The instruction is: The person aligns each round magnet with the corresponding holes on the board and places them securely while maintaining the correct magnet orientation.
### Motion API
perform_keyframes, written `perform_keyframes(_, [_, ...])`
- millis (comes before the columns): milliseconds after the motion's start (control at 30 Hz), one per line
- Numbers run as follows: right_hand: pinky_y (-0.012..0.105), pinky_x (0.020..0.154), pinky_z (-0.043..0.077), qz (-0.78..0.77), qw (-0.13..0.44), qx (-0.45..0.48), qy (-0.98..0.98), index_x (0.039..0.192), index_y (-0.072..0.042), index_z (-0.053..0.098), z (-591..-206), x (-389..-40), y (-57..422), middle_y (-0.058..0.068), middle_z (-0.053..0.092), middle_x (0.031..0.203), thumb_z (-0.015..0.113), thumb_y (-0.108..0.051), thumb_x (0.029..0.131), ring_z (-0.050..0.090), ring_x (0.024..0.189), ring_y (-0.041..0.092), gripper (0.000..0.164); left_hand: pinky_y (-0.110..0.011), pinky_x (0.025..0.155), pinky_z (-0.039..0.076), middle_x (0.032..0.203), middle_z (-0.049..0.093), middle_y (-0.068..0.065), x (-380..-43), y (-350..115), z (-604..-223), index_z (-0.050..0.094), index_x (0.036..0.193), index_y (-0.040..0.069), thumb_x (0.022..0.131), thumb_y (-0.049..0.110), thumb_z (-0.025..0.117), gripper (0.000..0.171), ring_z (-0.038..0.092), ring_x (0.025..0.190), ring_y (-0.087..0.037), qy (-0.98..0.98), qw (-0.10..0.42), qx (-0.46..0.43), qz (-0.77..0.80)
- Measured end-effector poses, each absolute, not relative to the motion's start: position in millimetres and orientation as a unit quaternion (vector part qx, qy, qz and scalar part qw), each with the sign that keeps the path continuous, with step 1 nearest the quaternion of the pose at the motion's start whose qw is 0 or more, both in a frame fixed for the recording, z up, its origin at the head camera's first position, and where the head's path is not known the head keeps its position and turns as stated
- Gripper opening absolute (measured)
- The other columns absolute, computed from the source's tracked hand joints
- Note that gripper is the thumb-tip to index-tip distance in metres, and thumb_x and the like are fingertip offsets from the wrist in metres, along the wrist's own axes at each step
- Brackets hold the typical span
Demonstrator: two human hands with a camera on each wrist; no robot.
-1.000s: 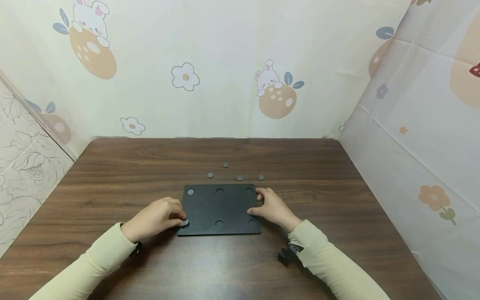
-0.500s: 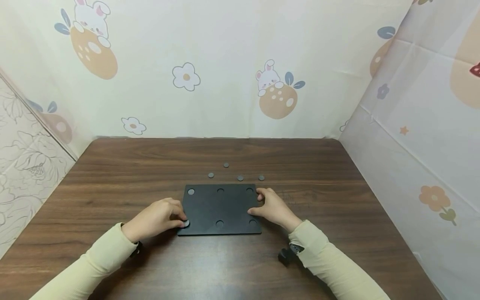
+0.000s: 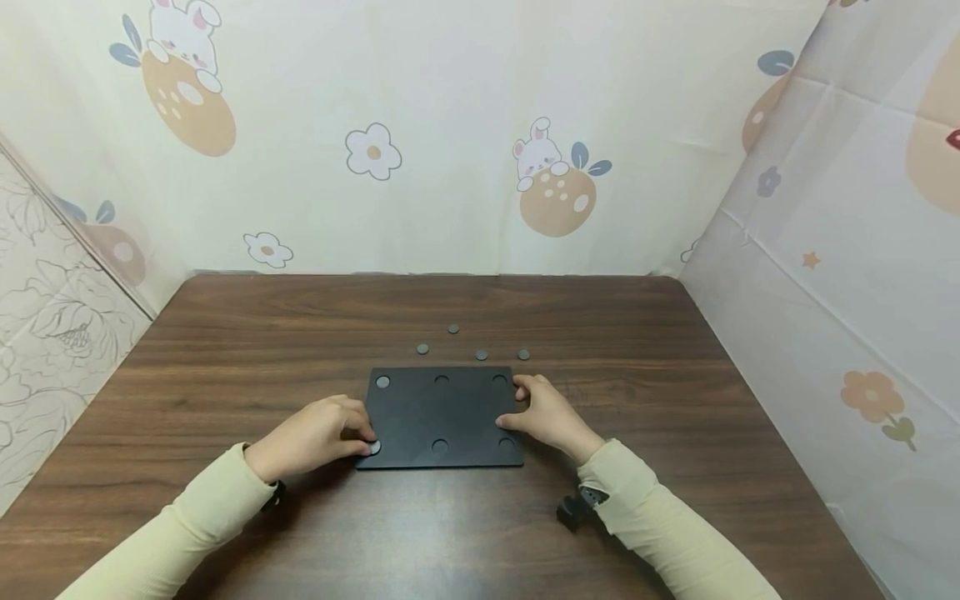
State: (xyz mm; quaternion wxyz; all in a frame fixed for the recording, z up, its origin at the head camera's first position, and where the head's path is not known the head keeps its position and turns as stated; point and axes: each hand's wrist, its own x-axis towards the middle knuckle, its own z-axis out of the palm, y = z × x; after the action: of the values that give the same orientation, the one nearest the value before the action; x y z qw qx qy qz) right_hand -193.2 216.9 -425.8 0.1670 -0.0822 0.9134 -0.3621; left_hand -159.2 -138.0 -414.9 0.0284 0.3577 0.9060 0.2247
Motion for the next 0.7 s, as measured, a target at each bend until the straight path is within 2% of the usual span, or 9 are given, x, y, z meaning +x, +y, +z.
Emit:
perform_keyframes(433, [0.035,0.075,0.039,-0.358,0.165,-0.083,0.915,0.147,0.003,0.036,-426.3,-194.2,217.9,0.010,0.049,0.109,0.078,-0.029,0.084,0.045,0.092,0.022,0.082,-0.023,0.074,0.051,0.085,0.066,0.013,-161.5,-137.8,-414.9,0.078,0.088,0.019,0.082,0.023,0.079,0.007,0.059,0.085,-0.006,0.908,0.032,0.355,0.219])
perform_keyframes(700, [0.036,0.078,0.040,-0.349,0.160,-0.081,0.920,0.146,0.002,0.039,-427.4,-193.6,217.9,0.009,0.051,0.110,0.078,-0.032,0.083,0.047,0.096,0.022,0.081,-0.022,0.071,0.050,0.085,0.065,0.012,-165.1,-137.2,-411.3,0.077,0.086,0.018,0.081,0.024,0.081,0.009,0.059,0.081,-0.003,0.910,0.053,0.343,0.229])
